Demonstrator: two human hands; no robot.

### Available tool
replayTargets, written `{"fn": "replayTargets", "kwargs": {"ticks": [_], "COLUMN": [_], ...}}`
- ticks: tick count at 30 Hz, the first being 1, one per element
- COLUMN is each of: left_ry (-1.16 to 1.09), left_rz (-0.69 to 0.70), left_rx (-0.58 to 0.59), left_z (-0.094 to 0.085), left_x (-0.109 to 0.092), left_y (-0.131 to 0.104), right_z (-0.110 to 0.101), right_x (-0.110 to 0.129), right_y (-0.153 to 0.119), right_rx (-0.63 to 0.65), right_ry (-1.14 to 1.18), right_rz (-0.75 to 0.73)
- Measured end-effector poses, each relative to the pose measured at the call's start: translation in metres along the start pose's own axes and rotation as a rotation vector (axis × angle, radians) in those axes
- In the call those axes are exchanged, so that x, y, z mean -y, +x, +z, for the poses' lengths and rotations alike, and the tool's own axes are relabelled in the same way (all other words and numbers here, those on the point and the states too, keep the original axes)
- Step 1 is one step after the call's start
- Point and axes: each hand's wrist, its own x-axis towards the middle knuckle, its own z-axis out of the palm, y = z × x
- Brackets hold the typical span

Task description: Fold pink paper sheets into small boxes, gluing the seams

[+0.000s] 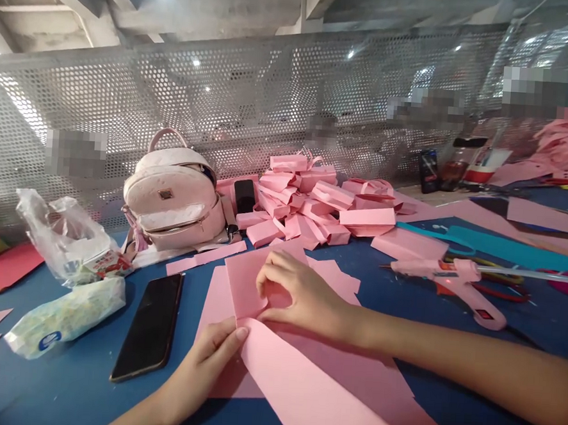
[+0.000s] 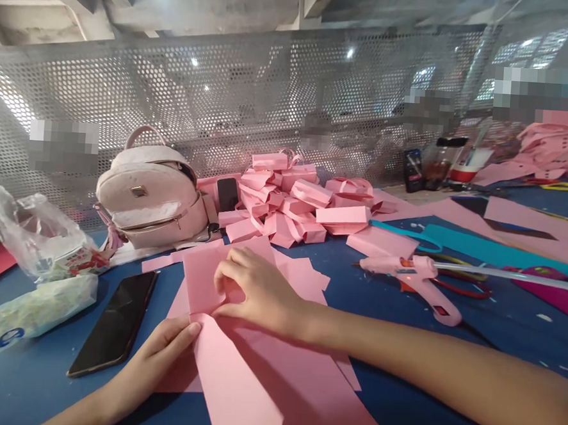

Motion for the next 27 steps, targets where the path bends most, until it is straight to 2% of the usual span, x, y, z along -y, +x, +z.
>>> {"fn": "replayTargets", "kwargs": {"ticks": [4, 8, 12, 15, 20, 24, 27], "left_ry": [-0.011, -0.061, -0.054, -0.036, -0.090, -0.194, -0.164], "left_rz": [-0.011, -0.009, -0.014, -0.055, -0.037, -0.022, 0.049], "left_rx": [0.010, 0.044, 0.044, 0.020, -0.018, -0.052, -0.109], "left_z": [0.000, -0.001, -0.002, -0.002, -0.002, -0.006, -0.011], "left_x": [0.001, -0.003, -0.003, 0.000, -0.001, -0.011, -0.024], "left_y": [-0.002, -0.003, -0.001, 0.001, 0.003, 0.003, 0.001], "right_z": [0.003, 0.010, 0.015, 0.015, 0.004, -0.020, -0.040], "right_x": [-0.003, -0.008, -0.017, -0.023, -0.017, 0.010, 0.036], "right_y": [0.000, 0.001, 0.002, 0.003, 0.003, 0.002, -0.002], "right_rx": [-0.023, -0.047, 0.015, 0.038, -0.092, -0.131, -0.216], "right_ry": [0.195, 0.341, 0.458, 0.473, 0.371, 0.268, 0.152], "right_rz": [0.132, 0.198, 0.283, 0.291, 0.191, -0.006, -0.096]}}
